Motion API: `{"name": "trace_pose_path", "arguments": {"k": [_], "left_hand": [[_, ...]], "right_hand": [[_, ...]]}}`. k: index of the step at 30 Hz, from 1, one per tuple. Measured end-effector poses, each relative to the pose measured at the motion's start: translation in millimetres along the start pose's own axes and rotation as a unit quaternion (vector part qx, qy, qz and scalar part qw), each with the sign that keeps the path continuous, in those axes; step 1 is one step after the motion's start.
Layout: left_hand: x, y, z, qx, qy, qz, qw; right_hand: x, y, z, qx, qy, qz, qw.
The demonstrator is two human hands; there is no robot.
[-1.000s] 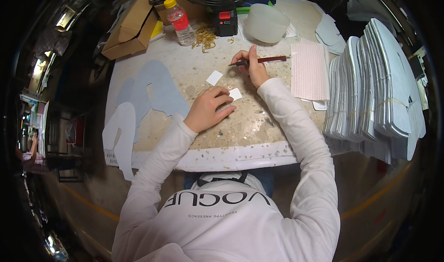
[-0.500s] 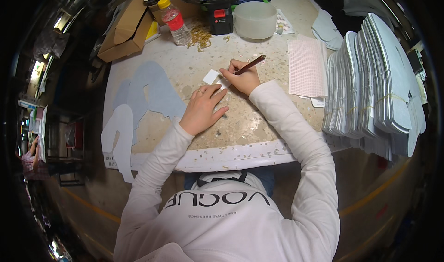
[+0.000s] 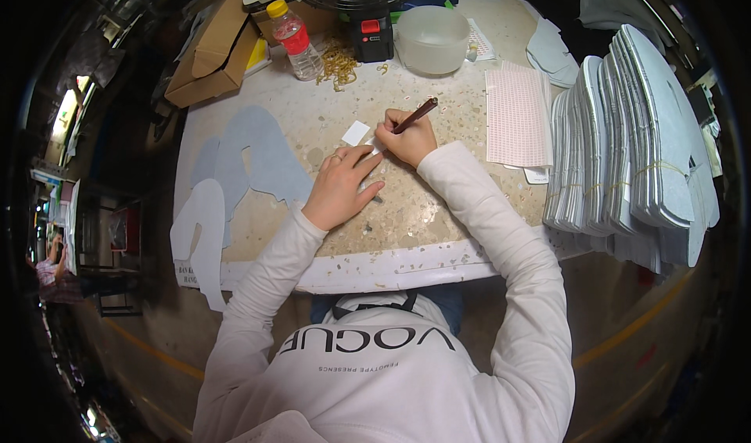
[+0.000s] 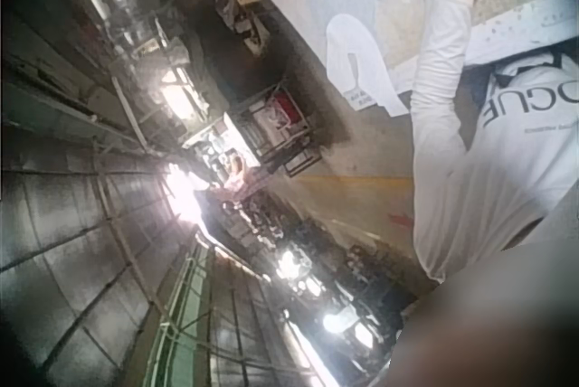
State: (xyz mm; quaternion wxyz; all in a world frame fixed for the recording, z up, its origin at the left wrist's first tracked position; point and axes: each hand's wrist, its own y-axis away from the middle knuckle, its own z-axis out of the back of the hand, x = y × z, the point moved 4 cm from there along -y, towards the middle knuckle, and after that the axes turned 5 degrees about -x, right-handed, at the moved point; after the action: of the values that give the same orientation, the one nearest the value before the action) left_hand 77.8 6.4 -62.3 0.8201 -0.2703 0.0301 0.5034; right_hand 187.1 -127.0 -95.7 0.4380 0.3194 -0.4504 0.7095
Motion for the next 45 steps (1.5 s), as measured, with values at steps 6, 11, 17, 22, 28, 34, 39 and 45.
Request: {"name": "trace_pose_path", "arguments": {"k": [6,11,17,22,28,34,39,45], "left_hand": [[0.2,-0.4,-0.5,0.008,0.004,0.003,1.0],[8.8,-3.3,3.4,-0.05,0.003,0.042,0.998],[21.1,-0.3,6.3,-0.045,-0.061,0.061,0.995],[22.4,0.3,5.5,-0.047,-0.054,0.059,0.996],[21.5,0.0,6.0,-0.054,-0.058,0.054,0.995],[20.1,-1.3,8.9,-0.048,-0.063,0.059,0.995],[34.0,-2.8,26.5,-0.041,-0.035,0.091,0.994],[152.6,53.0,143.7,-0.144,-0.113,0.232,0.955]], "right_hand": [[-2.3,-0.9,1.5,0.007,0.008,-0.001,1.0],[-2.1,-17.4,-2.0,-0.004,-0.187,-0.086,0.979],[2.7,-42.7,-31.2,0.032,-0.097,-0.038,0.994],[2.7,-38.0,-35.9,0.021,-0.059,-0.008,0.998],[-1.2,-39.0,-37.0,0.062,-0.001,0.002,0.998],[-0.3,-38.3,-36.4,0.069,0.008,-0.005,0.998],[23.1,-44.9,-10.3,-0.035,-0.137,-0.042,0.989],[36.8,-78.8,87.4,-0.286,-0.035,0.124,0.95]]}}
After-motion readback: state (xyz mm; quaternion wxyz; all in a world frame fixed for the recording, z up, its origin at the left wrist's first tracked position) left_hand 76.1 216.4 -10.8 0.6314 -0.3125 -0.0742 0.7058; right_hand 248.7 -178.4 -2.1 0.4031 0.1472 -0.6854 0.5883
